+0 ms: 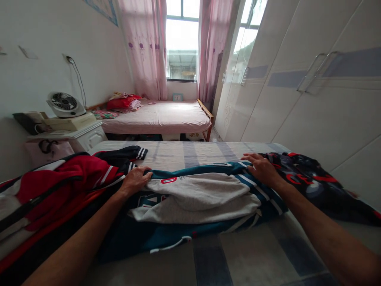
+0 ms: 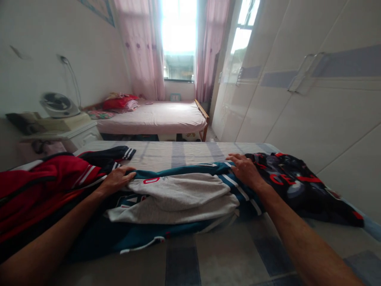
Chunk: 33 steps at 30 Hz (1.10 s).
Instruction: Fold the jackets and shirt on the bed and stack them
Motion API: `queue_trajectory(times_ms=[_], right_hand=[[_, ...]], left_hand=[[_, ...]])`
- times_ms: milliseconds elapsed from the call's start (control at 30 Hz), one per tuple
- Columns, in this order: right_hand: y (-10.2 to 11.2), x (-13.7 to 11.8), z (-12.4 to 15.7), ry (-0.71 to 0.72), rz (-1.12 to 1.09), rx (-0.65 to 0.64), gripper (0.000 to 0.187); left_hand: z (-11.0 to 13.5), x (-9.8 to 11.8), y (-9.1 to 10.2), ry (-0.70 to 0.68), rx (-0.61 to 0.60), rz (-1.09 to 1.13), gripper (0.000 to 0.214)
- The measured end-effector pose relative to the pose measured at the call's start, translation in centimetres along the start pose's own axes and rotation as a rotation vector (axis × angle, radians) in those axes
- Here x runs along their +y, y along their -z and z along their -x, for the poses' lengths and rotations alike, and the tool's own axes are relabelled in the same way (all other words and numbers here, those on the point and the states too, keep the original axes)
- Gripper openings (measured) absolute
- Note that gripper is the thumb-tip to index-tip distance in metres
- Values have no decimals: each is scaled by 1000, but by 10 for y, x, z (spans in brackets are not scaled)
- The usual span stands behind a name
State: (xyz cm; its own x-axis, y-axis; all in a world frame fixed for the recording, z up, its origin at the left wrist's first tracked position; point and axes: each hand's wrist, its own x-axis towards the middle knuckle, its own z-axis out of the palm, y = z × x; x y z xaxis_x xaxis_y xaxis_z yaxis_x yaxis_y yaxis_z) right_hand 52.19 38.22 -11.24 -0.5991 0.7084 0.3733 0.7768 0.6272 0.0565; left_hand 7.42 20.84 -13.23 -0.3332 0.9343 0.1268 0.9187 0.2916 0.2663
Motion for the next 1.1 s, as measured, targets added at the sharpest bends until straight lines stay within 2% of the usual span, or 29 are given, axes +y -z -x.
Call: queue_trajectory(times_ms=[133,233,333,400,467,533,567,633,700,767,833,900,1000,1100], right_hand=[[-12,-4,-6,-27,-74,-264,22],[-17,-3,-7,-71,-54,-334,27],[-10,3,-9,-74,-24,-408,33],[-3,3,-11,-58,9,-388,36],[-1,-5,-10,-16,23,-257,41],[-6,-18,-4,20,-8,-135,47],[-11,-26,0,3,-27,-125,50],[-23,-37,10,-67,-56,-187,53],[-33,-41,18,-117,-71,-268,55],[-38,-39,20,-125,-74,-290,55],[-40,-34,20,-135,-67,-270,55],[-41,-31,19,-137,-66,-248,53],[-44,-29,18,-126,-99,-240,52],[-46,-29,19,-170,-141,-251,57]], left_hand=[[-3,2,-1,131,54,-10,39],[0,6,-6,156,85,-57,32],[3,11,-2,122,109,-80,29],[7,14,5,69,140,-77,34],[14,16,9,-43,149,-61,39],[24,15,5,-190,114,-38,42],[28,14,0,-238,88,-28,44],[35,11,-14,-258,46,-15,47],[37,9,-24,-209,29,-5,48],[38,6,-23,-184,26,8,47],[45,4,-12,-167,51,26,46],[64,-2,6,-133,115,36,48],[112,-14,28,5,234,106,48],[161,-24,34,179,255,184,46]])
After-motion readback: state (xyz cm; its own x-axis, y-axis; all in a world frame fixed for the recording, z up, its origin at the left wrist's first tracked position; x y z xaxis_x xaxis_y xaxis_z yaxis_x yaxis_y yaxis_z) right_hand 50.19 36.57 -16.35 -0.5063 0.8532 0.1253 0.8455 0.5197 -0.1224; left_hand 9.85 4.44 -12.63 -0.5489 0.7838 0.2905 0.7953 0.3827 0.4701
